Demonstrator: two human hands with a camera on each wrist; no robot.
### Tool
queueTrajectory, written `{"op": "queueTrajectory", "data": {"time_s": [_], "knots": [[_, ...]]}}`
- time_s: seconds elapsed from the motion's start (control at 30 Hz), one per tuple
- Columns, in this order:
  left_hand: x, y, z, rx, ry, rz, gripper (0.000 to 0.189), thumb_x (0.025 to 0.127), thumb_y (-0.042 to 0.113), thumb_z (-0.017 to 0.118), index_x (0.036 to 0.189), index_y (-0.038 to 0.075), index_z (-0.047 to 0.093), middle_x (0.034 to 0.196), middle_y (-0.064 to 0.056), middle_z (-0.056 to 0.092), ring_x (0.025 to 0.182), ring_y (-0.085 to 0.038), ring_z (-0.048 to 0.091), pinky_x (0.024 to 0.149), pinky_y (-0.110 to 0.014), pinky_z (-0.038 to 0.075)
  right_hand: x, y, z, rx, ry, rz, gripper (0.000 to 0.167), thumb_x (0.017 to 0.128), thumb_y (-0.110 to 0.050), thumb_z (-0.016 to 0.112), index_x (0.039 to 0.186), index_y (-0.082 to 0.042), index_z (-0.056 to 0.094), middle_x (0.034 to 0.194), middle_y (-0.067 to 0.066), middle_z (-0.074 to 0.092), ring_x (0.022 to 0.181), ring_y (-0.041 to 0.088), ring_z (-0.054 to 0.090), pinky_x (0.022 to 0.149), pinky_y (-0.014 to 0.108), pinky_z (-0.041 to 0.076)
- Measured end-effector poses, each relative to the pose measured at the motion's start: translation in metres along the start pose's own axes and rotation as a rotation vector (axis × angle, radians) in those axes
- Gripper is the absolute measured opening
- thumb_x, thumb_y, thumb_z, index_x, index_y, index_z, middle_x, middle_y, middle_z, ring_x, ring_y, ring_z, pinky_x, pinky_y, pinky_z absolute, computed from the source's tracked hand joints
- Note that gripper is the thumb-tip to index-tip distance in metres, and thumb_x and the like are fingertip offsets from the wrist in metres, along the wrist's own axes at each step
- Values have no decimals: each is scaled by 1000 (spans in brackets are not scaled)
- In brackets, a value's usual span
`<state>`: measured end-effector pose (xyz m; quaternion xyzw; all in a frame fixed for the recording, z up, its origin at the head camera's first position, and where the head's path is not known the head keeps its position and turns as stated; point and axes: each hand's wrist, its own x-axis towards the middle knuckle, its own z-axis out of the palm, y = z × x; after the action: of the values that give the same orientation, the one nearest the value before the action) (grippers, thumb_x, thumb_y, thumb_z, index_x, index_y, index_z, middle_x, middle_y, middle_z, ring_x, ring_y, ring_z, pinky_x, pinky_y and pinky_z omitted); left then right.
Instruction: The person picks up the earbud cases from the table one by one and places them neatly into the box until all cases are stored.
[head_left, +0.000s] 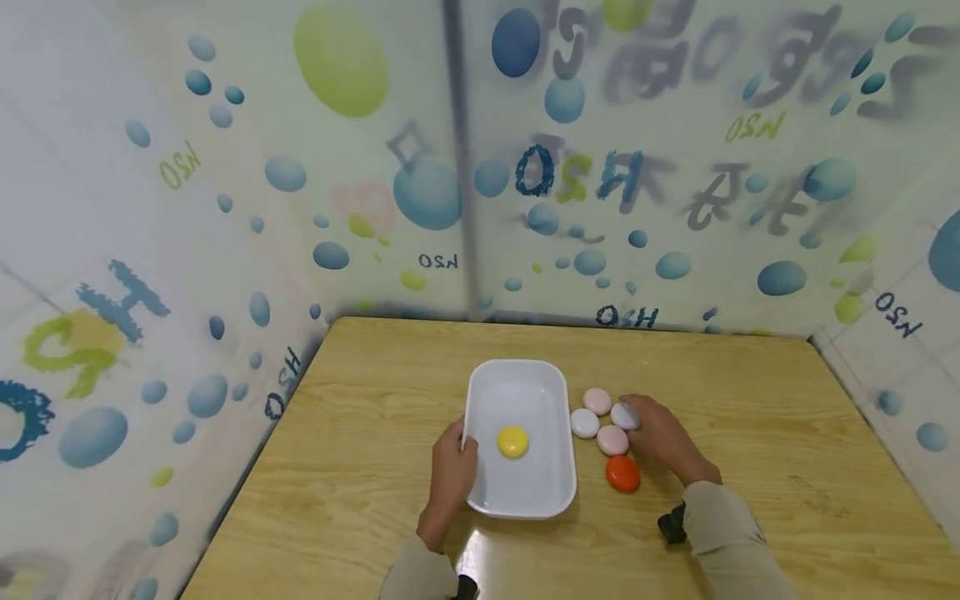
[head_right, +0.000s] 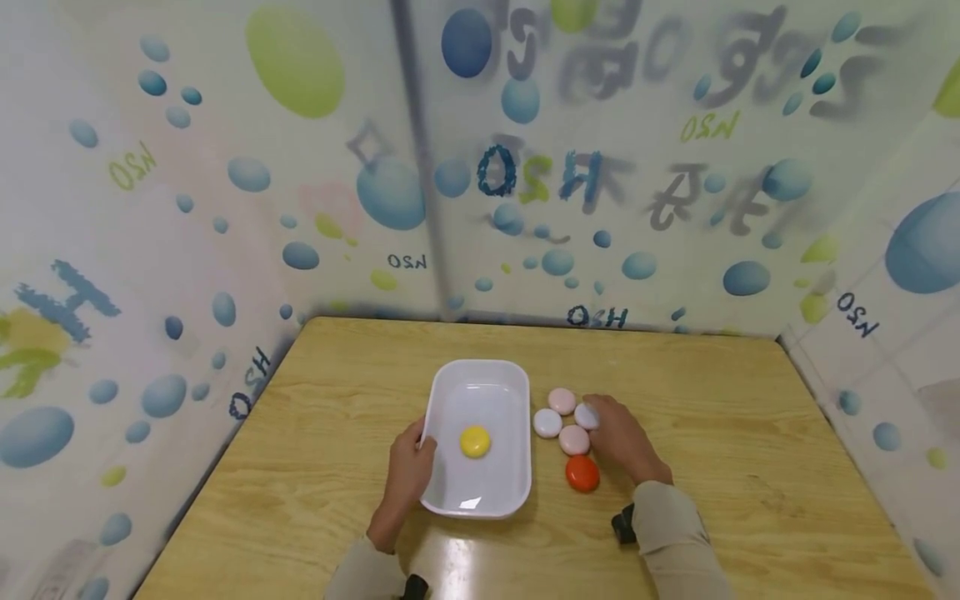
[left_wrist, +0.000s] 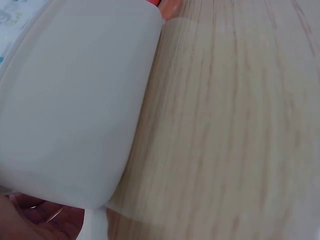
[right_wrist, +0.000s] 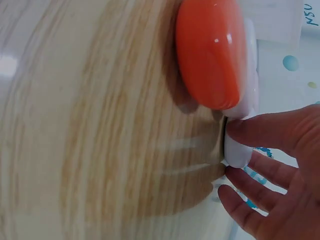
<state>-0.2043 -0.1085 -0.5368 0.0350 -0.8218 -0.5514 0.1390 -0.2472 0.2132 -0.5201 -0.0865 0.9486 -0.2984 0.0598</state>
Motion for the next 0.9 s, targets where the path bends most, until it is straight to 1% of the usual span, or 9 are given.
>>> {"op": "queueTrajectory", "data": {"time_s": [0.13,0.23,0.37,0.53,0.63,0.7,0.8,0.9], "knots": [[0,0,-1,0,7,-6,37,88,-7,52,124,-11,63,118,-27,66,110,-38,63,91,-51,53,4,-2,1,15,-5,7,35,88,0,65,122,3,62,120,22,64,107,40,58,96,59,47],[1,1,-1,-3,1,-19,38,89,-6,52,125,-10,62,118,-26,66,110,-37,63,91,-50,54,6,-2,1,-10,12,-3,32,89,-5,66,120,2,63,118,21,65,105,39,58,95,58,47],[1,1,0,-2,-8,-31,38,89,-6,52,126,-10,62,118,-26,66,110,-36,63,90,-50,54,5,0,2,-54,30,-6,45,89,-5,67,131,8,56,129,30,57,117,46,53,101,62,42],[1,2,-1,12,-7,-39,38,89,-6,52,126,-9,62,116,-25,67,110,-36,63,91,-50,54,5,-2,1,-45,42,15,49,88,-5,68,132,10,53,128,32,55,115,46,53,100,61,43],[1,4,-2,14,-11,-41,39,89,-5,51,127,-10,61,116,-26,67,110,-36,63,90,-50,54,6,-6,-1,-10,61,43,52,89,-8,67,135,9,50,131,32,52,116,46,52,101,61,43],[1,4,-3,10,-13,-47,39,89,-5,51,127,-10,61,117,-26,67,110,-36,63,91,-50,54,7,-11,-3,23,82,45,54,90,-10,67,137,8,49,134,31,51,118,45,51,101,61,42],[1,5,-3,4,-14,-53,39,89,-5,51,127,-10,61,117,-26,66,110,-36,63,91,-50,54,7,-21,-5,79,112,23,55,92,-14,67,139,6,47,137,29,50,122,45,50,103,61,42],[1,5,-2,-3,-14,-60,39,89,-4,52,126,-9,62,117,-25,67,108,-36,63,90,-50,54,9,-33,-8,121,131,-6,56,93,-16,68,140,5,47,139,27,49,122,43,50,100,58,46]]}}
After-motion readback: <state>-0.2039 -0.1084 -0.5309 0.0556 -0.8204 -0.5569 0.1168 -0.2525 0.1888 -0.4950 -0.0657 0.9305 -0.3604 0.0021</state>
